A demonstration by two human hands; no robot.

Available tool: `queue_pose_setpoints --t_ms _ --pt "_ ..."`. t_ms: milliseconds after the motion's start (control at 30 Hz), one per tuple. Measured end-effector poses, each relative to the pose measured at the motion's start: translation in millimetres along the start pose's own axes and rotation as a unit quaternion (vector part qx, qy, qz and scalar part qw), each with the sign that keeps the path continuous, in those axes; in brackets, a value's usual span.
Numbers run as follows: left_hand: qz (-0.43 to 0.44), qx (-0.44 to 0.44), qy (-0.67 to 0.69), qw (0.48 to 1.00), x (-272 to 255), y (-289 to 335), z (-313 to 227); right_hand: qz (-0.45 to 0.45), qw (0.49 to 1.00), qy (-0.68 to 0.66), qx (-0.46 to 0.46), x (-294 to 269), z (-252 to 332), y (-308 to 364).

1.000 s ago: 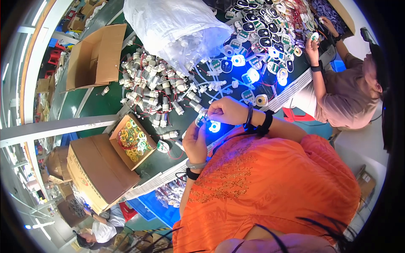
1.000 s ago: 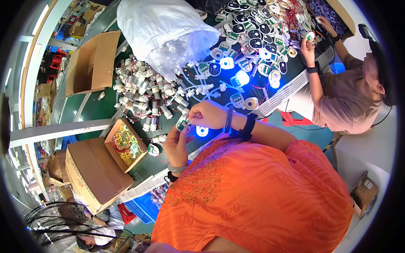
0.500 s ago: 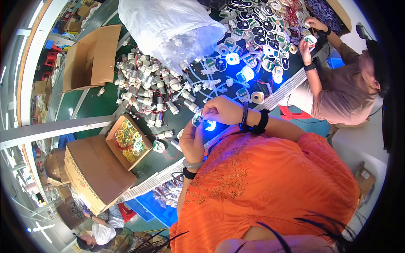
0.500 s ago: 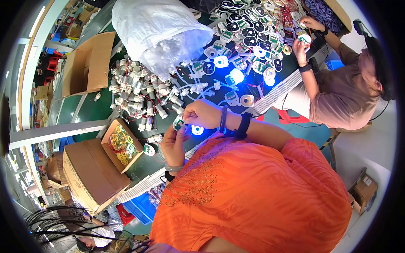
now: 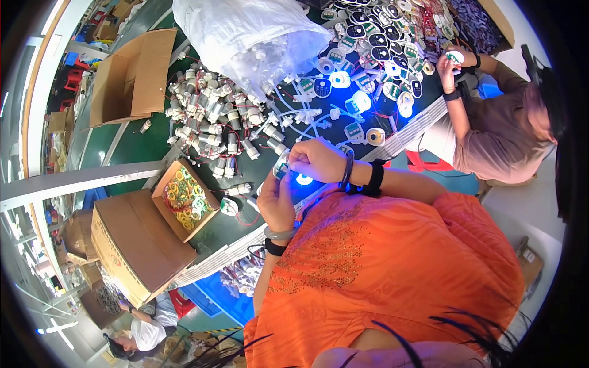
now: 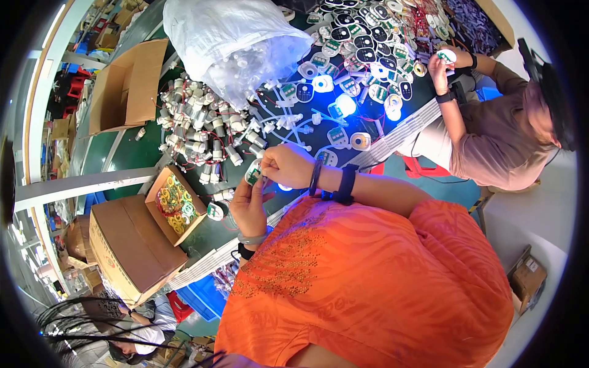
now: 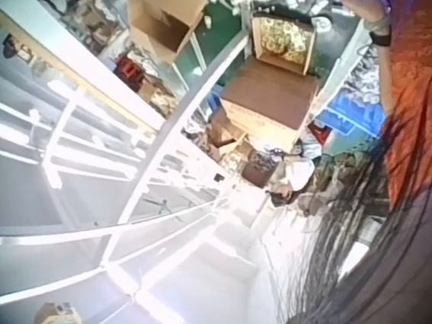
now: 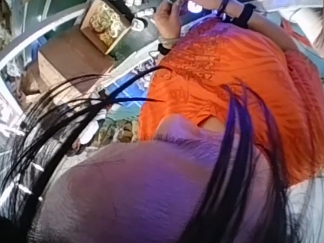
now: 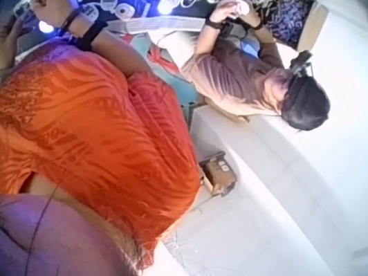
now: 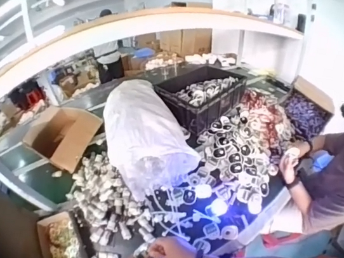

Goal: Assembling and inspecting small electronic modules with blue LED lights at a factory workbench.

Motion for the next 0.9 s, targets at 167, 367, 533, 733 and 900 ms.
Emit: queue_pose_setpoints --t_ms 167,367,533,733,900 --pt "-0.042 -0.008 0.019 0.999 0 2 -11 0.0 1.0 -0.007 0.016 3 5 -1" --pt "-0.057 0.003 0.019 0.998 -3 6 -19 -0.032 0.999 -0.01 0.006 4 13 3" --pt "-0.054 0.036 -0.003 0.998 1 10 -34 -0.017 0.996 -0.087 -0.016 1 18 9" --pt "-0.052 0.038 -0.051 0.997 0 6 -29 -0.02 0.995 -0.101 -0.017 3 17 6" --pt "-0.046 0.041 -0.08 0.995 -1 3 -30 -0.022 0.989 -0.144 0.004 6 10 6"
Point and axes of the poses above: each hand's wrist, its own y-axis away from the middle knuckle, its own x-axis out of the palm, z = x × y, the point moved 8 cm from there along -y, towards the middle knuckle, and after that the axes turned 3 degrees about y, right-handed, at the moved point
